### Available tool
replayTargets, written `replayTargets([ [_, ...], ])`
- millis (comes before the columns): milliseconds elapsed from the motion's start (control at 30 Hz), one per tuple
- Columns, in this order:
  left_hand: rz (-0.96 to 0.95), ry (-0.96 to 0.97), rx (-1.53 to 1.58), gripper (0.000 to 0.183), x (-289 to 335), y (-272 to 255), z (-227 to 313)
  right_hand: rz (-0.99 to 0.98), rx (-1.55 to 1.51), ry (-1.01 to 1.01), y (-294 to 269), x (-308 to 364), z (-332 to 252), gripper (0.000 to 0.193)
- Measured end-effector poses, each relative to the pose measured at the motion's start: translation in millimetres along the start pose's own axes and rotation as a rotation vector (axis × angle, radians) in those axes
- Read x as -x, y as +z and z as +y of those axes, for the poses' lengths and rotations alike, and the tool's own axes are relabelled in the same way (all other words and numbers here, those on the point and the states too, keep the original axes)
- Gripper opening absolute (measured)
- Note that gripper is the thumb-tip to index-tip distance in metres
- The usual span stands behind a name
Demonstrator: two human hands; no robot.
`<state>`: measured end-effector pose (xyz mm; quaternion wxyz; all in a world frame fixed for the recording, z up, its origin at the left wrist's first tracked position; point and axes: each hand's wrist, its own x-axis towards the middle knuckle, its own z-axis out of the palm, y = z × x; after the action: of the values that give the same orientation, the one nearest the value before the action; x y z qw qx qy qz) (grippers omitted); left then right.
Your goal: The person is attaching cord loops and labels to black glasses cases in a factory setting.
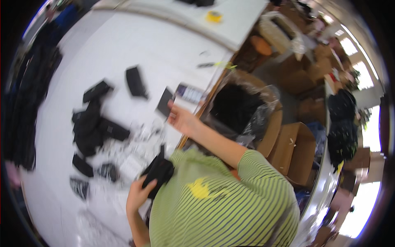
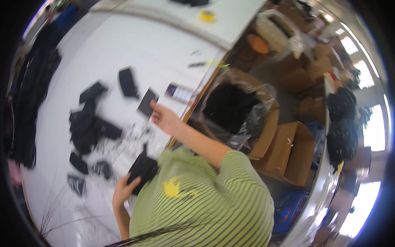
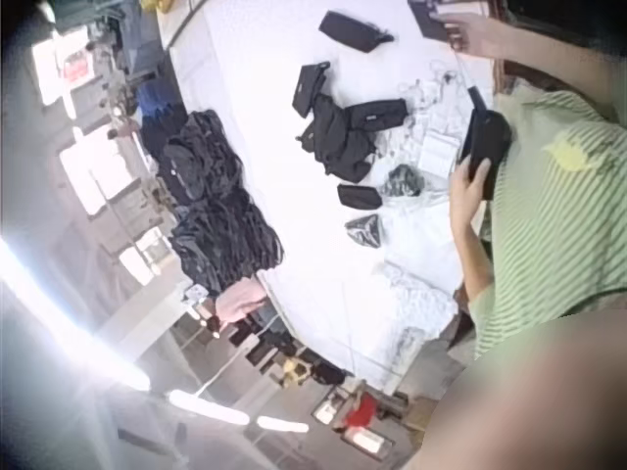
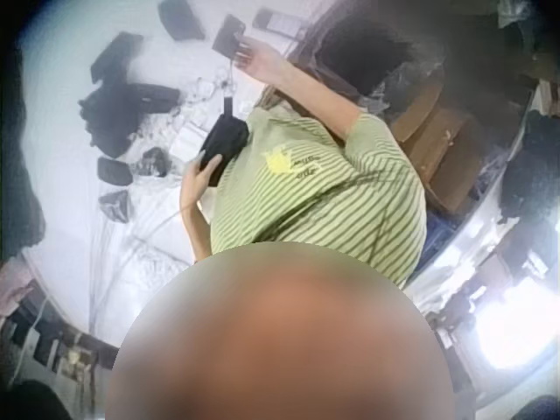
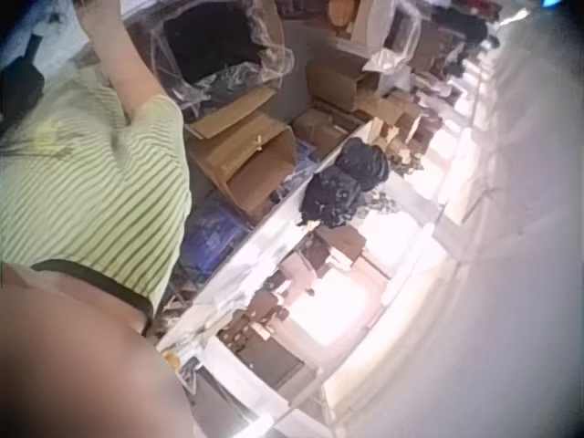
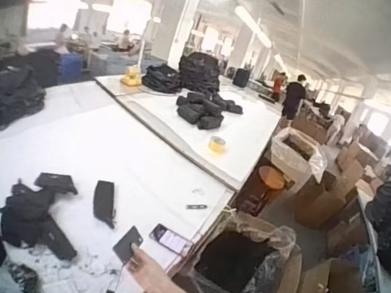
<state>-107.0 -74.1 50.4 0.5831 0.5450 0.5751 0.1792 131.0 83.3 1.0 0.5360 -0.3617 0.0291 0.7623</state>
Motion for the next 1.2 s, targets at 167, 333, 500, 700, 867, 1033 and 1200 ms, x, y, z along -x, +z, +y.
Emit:
replayTargets([
  [167, -0.066, 0.074, -0.211, 0.031, -18, 4, 22, -0.128, 0.105, 0.193, -12, -24, 31, 0.021],
  [333, -0.043, 0.061, -0.157, 0.03, -5, 10, 22, 0.049, 0.497, -0.156, -5, -29, 46, 0.032],
  [500, -0.034, 0.011, -0.079, 0.035, -2, 5, 18, 0.013, 0.925, -0.632, -14, -47, 30, 0.034],
  [700, 0.071, 0.072, -0.201, 0.037, -5, 3, 6, -0.069, 0.994, -0.685, 7, -39, 14, 0.031],
  [867, -0.02, 0.012, -0.294, 0.035, -9, 8, 21, -0.004, 0.769, -0.439, 6, -53, 35, 0.03],
  [1033, 0.068, 0.055, -0.249, 0.034, -6, 13, 25, 0.061, 0.832, -0.537, 4, -55, 39, 0.029],
  [1200, 0.264, 0.085, -0.335, 0.029, -9, 15, 14, -0.445, 1.243, -0.439, 33, -21, 17, 0.028],
])
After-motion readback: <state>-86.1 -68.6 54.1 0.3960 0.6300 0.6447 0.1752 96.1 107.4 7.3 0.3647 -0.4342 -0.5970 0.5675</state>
